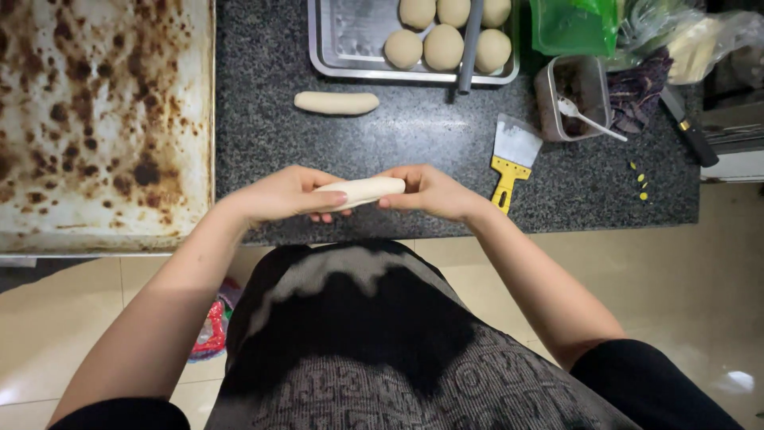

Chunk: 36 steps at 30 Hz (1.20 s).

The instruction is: Shaping portions of bread dough into elongated rolls on a bakery workstation.

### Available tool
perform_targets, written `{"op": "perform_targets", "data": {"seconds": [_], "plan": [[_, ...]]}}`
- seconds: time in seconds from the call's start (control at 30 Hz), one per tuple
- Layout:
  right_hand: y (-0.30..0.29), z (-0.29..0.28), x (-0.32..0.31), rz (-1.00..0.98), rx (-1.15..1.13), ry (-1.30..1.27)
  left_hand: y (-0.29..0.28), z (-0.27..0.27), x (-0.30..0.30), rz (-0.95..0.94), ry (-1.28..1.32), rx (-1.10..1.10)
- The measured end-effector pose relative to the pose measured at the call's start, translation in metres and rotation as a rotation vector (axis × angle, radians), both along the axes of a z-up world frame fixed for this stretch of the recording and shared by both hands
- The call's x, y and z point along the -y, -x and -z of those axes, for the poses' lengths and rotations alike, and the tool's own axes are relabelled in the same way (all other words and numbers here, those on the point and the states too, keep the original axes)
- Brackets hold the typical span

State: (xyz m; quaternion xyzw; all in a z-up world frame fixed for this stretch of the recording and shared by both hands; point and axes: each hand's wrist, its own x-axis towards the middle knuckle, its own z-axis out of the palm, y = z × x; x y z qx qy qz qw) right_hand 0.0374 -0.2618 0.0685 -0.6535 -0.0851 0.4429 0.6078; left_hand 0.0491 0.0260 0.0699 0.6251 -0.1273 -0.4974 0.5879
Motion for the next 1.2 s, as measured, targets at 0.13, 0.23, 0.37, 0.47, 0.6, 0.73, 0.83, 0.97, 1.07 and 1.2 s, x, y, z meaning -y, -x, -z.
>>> {"op": "perform_targets", "data": {"seconds": [0.13,0.23,0.37,0.47,0.6,0.73,0.83,0.97,1.07,1.2], "plan": [[-0.009,0.015,0.003,-0.002,-0.045,0.072,-0.011,0.003,-0.005,-0.033,0.008,-0.057],[-0.016,0.014,0.001,-0.004,-0.048,0.05,-0.017,0.012,-0.005,-0.028,-0.05,-0.084],[-0.029,0.015,-0.002,0.032,0.039,0.001,-0.024,0.032,-0.003,-0.096,-0.043,0.093],[-0.038,0.048,0.003,0.06,0.107,0.029,-0.03,0.049,-0.001,-0.15,-0.128,0.435],[-0.047,0.053,-0.009,0.003,0.364,0.311,-0.037,0.059,0.008,-0.225,-0.33,0.678],[-0.054,0.082,-0.013,0.076,0.614,0.211,-0.045,0.067,0.008,-0.259,-0.298,0.862],[-0.06,0.093,-0.016,0.085,0.74,0.326,-0.05,0.073,0.007,-0.251,-0.274,0.909],[-0.066,0.093,-0.019,0.101,1.012,0.456,-0.051,0.073,0.005,-0.292,-0.304,0.924],[-0.068,0.097,-0.02,0.11,1.027,0.505,-0.049,0.08,0.008,-0.337,-0.368,0.916],[-0.068,0.099,-0.017,0.066,1.043,0.522,-0.047,0.091,0.009,-0.327,-0.535,1.145]]}}
